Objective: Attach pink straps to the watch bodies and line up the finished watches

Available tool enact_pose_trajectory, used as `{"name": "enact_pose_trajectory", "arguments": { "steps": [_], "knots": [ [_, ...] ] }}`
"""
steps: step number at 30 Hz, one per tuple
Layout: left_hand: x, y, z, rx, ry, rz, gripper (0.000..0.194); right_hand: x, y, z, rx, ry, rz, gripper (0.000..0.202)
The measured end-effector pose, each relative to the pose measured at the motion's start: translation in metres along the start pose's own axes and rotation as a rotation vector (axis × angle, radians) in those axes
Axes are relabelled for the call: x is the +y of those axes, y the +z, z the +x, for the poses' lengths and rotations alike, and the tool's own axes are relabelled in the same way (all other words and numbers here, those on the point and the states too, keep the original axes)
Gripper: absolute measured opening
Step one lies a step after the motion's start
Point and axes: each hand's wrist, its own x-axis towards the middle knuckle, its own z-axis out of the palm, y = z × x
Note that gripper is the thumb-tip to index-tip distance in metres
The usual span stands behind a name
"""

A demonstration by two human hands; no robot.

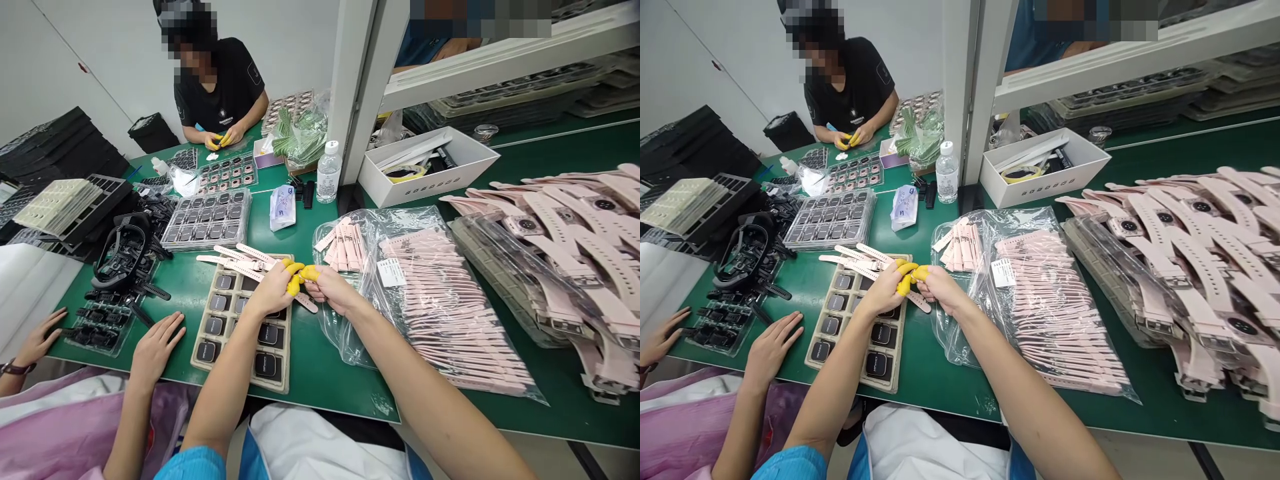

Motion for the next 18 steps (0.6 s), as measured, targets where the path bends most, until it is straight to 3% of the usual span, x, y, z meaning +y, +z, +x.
{"name": "enact_pose_trajectory", "arguments": {
  "steps": [5, 13, 18],
  "knots": [
    [-0.0056, -0.0089, 0.0019, -0.082, 0.027, -0.018, 0.048, -0.0008, 0.0003, -0.0001, -0.016, -0.016, 0.019, 0.024],
    [-0.0022, -0.0044, -0.0003, -0.009, -0.012, -0.042, 0.051, 0.0005, 0.0019, 0.0009, -0.028, -0.007, 0.059, 0.027],
    [-0.0025, -0.0089, 0.0031, -0.066, -0.039, -0.199, 0.049, 0.0003, 0.0008, 0.002, 0.076, -0.269, -0.172, 0.041]
  ]
}}
